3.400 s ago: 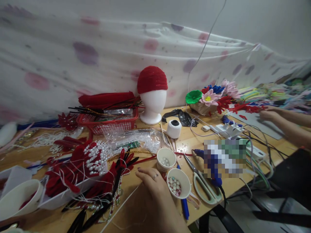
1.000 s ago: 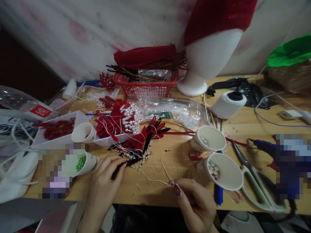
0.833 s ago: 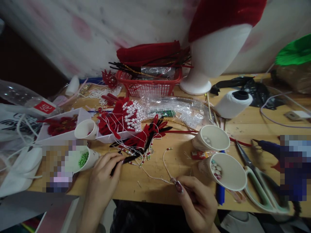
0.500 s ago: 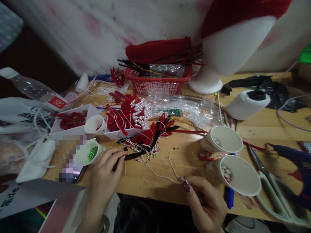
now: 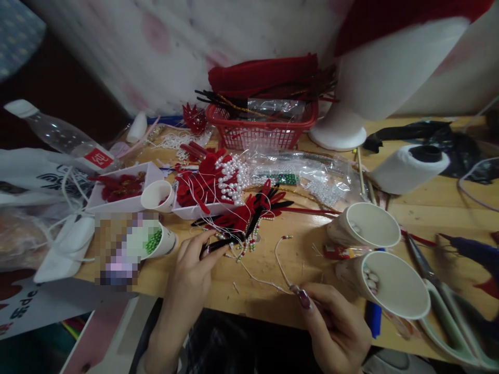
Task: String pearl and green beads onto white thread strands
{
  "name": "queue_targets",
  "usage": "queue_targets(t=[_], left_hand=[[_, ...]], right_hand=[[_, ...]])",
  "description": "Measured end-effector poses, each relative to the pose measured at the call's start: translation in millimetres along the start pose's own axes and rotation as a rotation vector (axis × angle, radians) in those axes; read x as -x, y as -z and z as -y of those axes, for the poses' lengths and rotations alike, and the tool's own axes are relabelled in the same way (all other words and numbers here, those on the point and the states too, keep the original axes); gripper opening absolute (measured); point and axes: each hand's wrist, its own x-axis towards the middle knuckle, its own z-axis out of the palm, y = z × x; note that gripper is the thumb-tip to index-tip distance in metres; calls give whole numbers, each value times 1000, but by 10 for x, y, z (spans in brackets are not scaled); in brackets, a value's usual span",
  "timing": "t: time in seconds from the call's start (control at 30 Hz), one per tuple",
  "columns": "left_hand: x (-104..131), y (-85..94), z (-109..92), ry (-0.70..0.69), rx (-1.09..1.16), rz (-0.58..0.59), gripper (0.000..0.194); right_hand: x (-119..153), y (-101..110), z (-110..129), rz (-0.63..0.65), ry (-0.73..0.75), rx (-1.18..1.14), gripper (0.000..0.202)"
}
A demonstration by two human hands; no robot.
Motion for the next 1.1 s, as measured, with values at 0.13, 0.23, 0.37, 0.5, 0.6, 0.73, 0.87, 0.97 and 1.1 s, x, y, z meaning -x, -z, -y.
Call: queue_targets(t=[0.13,0.23,0.37,0.5,0.6,0.73,0.87,0.97,1.1], left_hand=[[6,7,-27,17,18,14,52],[-6,-1,-78,12,50,36,52],[-26,-15,-117,14,74,35,50],[-37,49,-91,39,41,38,44],[-54,195,-26,14,-6,3,34],[-84,495,92,-26,-136,-97,28],[-63,763,253,17,-279,-160,20],[-1,881,415,211,-410,-151,14],[25,954,577,446,-502,73,44]], right_hand=[[-3,3,2,6,4,-13,13],[-11,-1,2,0,2,-15,13],[-15,0,-6,6,4,0,12],[-20,-5,-17,3,19,-12,11],[-12,-19,-18,-22,4,-25,11],[13,-26,-10,-41,-24,-60,12],[14,4,-6,-4,30,-92,11],[8,36,-10,16,53,-71,11],[-1,50,-3,8,47,-72,12]])
